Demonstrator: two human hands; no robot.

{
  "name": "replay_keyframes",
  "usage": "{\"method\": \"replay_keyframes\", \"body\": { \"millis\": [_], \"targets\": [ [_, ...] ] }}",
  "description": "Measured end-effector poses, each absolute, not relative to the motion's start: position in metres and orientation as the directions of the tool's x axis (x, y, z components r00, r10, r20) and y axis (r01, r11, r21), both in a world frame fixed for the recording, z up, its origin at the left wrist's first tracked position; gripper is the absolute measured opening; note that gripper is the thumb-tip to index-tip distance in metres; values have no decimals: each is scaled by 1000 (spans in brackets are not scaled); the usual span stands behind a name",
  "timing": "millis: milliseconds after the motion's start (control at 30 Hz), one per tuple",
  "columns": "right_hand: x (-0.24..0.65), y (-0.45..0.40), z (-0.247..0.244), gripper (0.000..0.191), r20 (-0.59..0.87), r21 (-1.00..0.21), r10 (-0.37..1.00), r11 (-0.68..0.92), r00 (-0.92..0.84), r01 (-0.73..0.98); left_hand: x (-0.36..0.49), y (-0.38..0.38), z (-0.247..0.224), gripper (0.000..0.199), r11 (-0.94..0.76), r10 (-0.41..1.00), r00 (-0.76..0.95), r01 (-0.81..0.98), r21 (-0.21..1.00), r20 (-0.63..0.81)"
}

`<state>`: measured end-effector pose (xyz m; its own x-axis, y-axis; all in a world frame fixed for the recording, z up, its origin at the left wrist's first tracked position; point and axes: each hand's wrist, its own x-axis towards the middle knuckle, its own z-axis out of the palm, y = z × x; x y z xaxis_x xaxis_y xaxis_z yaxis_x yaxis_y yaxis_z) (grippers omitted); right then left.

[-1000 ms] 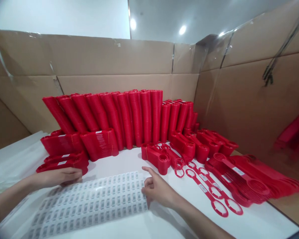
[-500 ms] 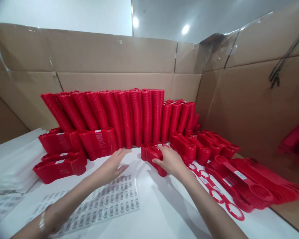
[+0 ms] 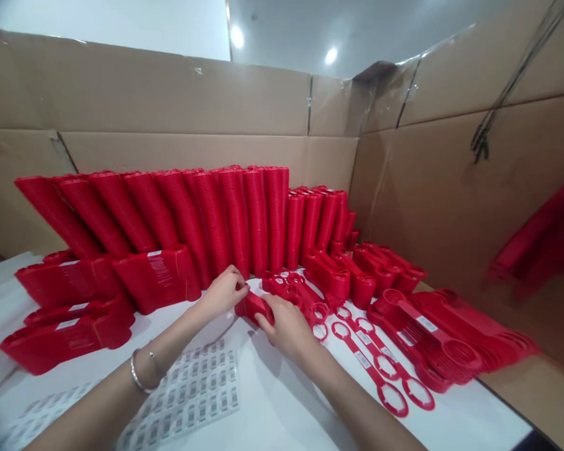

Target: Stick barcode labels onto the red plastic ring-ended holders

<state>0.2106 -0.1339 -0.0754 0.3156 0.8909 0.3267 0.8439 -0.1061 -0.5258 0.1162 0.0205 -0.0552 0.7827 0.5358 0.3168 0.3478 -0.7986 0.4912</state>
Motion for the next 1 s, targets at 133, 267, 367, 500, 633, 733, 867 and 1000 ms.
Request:
{"method": "replay_keyframes", "body": {
  "millis": [133,267,367,500,633,733,867,1000],
  "targets": [
    [194,-132,-77,32,305,-463,901,-142,308,875,109,32,-55,14,-724,580,774,349,595,253],
    [173,-129,-77,34,272,-379,910,-199,314,904,88,35,-52,20,-635,618,754,313,706,222],
    [162,-127,-76,33,261,-340,911,-224,320,913,72,33,-48,21,-546,664,717,273,792,211],
    [160,-129,-72,25,246,-336,925,-200,291,921,57,38,-45,25,-351,765,621,180,919,171],
    [162,-132,-71,24,252,-363,939,-134,235,922,44,57,-54,27,-145,821,565,59,988,87],
    [164,-132,-73,26,271,-416,939,-86,213,905,37,66,-73,28,-34,831,557,72,997,-12],
    [167,-130,-77,25,293,-461,933,-52,207,886,40,58,-101,26,28,794,599,131,991,-102],
    [171,-129,-79,28,305,-458,926,-62,222,887,47,48,-105,24,14,759,643,138,990,-100]
  ]
}}
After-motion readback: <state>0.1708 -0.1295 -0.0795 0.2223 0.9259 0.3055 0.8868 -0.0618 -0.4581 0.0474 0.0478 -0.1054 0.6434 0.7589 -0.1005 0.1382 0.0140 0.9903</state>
